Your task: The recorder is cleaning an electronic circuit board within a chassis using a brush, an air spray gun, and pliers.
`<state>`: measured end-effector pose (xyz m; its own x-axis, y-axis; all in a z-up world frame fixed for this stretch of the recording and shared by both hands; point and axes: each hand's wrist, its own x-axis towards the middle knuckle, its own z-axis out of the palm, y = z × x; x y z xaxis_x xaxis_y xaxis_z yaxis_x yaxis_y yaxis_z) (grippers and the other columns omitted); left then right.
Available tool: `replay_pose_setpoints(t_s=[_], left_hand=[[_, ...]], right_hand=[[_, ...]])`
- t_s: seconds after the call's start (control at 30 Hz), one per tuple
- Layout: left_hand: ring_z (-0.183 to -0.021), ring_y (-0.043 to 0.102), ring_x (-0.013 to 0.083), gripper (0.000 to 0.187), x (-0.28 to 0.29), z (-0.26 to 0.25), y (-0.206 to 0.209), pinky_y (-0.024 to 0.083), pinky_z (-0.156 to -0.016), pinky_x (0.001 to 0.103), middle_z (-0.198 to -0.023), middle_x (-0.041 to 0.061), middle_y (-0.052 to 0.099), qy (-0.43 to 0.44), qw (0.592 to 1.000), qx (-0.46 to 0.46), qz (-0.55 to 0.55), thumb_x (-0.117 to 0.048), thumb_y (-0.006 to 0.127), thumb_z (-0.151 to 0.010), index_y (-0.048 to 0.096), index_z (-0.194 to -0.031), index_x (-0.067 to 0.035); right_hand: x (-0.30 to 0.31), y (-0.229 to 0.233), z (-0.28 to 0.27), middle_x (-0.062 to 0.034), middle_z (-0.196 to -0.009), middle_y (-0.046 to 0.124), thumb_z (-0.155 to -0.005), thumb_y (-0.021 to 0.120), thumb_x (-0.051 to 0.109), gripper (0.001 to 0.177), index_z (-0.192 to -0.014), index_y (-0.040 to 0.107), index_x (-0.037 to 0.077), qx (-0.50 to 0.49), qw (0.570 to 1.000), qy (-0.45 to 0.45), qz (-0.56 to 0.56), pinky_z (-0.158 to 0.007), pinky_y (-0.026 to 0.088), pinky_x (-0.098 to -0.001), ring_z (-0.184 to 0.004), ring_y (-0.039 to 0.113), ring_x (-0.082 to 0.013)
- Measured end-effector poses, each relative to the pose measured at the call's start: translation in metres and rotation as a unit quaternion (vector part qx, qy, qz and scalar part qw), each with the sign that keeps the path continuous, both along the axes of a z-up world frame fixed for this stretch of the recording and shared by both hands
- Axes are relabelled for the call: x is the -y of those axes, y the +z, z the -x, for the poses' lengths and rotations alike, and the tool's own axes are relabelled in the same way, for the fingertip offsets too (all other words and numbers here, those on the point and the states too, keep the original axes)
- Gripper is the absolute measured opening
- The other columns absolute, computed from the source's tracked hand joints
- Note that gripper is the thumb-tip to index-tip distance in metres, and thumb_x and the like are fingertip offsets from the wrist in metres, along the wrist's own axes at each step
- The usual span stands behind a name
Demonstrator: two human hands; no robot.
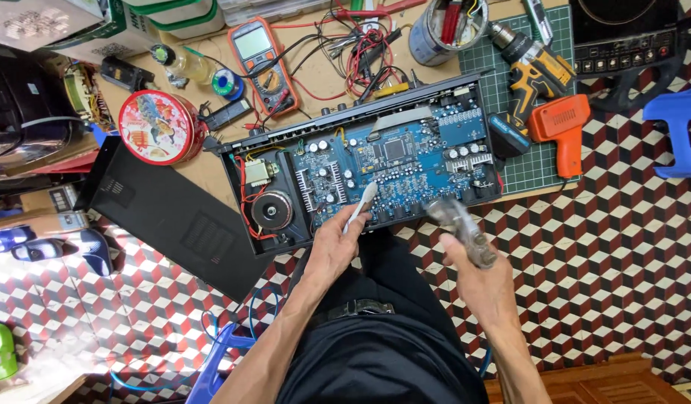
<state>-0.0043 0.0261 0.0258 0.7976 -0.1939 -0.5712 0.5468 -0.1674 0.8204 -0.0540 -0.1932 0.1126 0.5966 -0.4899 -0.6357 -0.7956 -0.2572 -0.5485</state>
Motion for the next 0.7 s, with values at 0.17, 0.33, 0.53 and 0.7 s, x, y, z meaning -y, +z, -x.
replay_pose_setpoints(t_s=[0.17, 0.33, 0.53, 0.7], left_hand=[[-0.058, 0.051, 0.0057, 0.036, -0.030, 0.011, -0.020, 0.044, -0.053, 0.024, -0.086, 0.003, 0.065, 0.042, 0.999, 0.023, 0.001, -0.024, 0.056, -0.104, 0.068, -0.133, -0.006], [-0.057, 0.055, 0.0057, 0.038, -0.055, 0.014, 0.004, 0.043, -0.049, 0.023, -0.099, 0.005, 0.074, 0.093, 0.995, -0.017, -0.021, -0.024, 0.056, -0.101, 0.065, -0.134, -0.005], [-0.057, 0.055, 0.0057, 0.041, -0.074, 0.024, -0.013, 0.044, -0.047, 0.022, -0.112, 0.007, 0.076, 0.127, 0.991, -0.003, 0.038, -0.027, 0.055, -0.101, 0.062, -0.134, -0.003], [-0.057, 0.055, 0.0050, 0.045, -0.077, 0.024, -0.013, 0.045, -0.047, 0.021, -0.108, 0.007, 0.075, 0.170, 0.981, -0.023, 0.090, -0.033, 0.052, -0.104, 0.064, -0.134, -0.001]], right_hand=[[-0.029, -0.011, 0.010, -0.0040, -0.067, 0.065, -0.089, 0.068, 0.050, 0.046, -0.093, 0.076, 0.004, -0.042, 0.983, 0.156, -0.082, -0.052, 0.044, -0.0287, -0.056, 0.055, -0.0098], [-0.041, -0.008, 0.009, -0.0008, -0.067, 0.063, -0.091, 0.064, 0.049, 0.042, -0.094, 0.072, 0.008, 0.003, 0.994, 0.102, -0.050, -0.051, 0.045, -0.0283, -0.057, 0.055, -0.0084], [-0.087, -0.004, 0.014, 0.0021, -0.068, 0.058, -0.088, 0.069, 0.046, 0.031, -0.101, 0.075, 0.018, -0.102, 0.980, 0.137, -0.104, -0.056, 0.045, -0.0296, -0.058, 0.052, -0.0103], [-0.083, -0.021, 0.018, -0.0013, -0.067, 0.046, -0.097, 0.068, 0.048, 0.040, -0.097, 0.071, 0.008, -0.081, 0.977, 0.184, -0.067, -0.052, 0.035, -0.0316, -0.055, 0.040, -0.0119]])
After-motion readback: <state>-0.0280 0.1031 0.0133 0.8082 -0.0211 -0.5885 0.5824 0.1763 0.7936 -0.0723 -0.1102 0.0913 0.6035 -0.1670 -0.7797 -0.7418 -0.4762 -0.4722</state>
